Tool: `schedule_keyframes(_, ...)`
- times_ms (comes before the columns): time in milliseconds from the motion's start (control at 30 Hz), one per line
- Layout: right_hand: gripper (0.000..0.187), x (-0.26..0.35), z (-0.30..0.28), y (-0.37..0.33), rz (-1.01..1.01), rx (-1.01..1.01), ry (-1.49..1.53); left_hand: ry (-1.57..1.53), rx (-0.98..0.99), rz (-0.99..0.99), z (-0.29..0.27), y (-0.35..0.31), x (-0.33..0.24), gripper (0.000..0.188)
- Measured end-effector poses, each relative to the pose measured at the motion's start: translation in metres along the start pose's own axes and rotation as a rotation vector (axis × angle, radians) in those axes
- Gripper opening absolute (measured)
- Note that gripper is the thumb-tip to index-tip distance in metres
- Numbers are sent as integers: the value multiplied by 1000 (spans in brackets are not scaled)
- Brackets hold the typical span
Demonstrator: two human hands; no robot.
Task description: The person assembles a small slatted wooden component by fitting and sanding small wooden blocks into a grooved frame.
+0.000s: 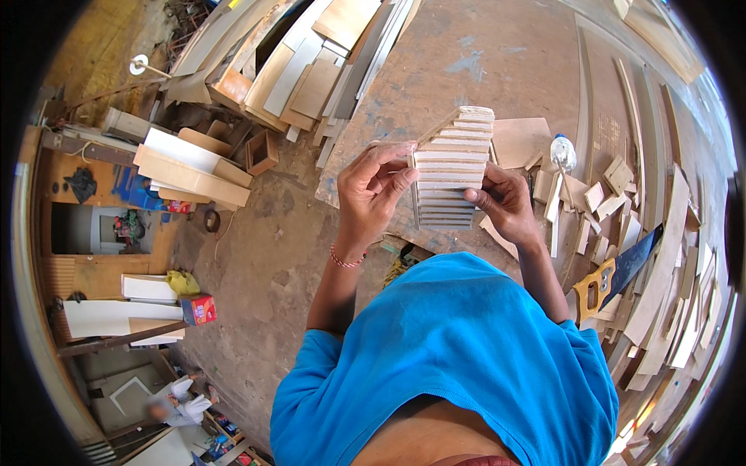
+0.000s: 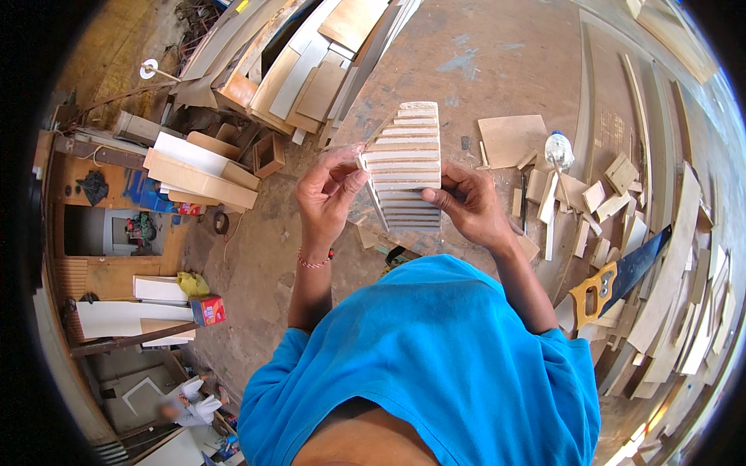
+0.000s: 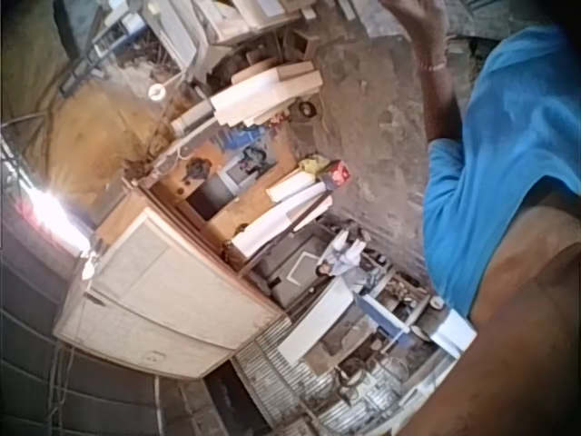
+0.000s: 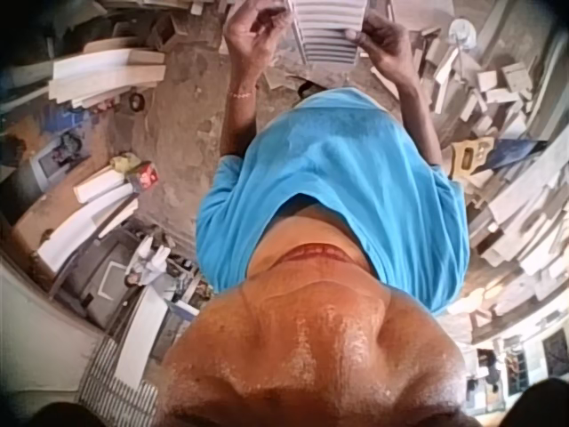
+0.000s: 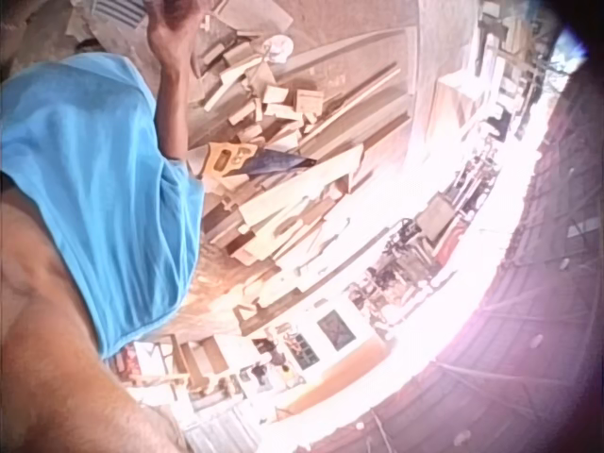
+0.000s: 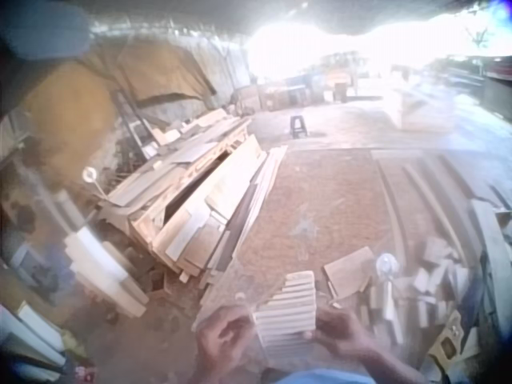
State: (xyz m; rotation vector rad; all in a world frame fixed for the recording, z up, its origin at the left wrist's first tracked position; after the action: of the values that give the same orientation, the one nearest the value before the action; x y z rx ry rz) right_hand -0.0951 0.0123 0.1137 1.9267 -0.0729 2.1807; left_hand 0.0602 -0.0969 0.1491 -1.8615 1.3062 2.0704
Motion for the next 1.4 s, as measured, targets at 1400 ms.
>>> schedule_keyframes(1400, 33, 1, -3, -1, 6, 1, 16, -100, -65, -131, 3, -1, 5, 46)
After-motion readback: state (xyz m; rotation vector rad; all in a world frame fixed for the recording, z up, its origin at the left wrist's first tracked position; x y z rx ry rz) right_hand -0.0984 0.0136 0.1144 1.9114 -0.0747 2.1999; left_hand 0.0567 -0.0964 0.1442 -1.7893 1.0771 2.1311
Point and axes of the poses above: each hand's wrist, its own y-axis towards the middle knuckle, its own z-axis out of the palm, x = y × z, the point moved 3 cm from there along y, towards the middle knuckle, and after that the axes turned 4 degrees about z, right-handed, at the moved point
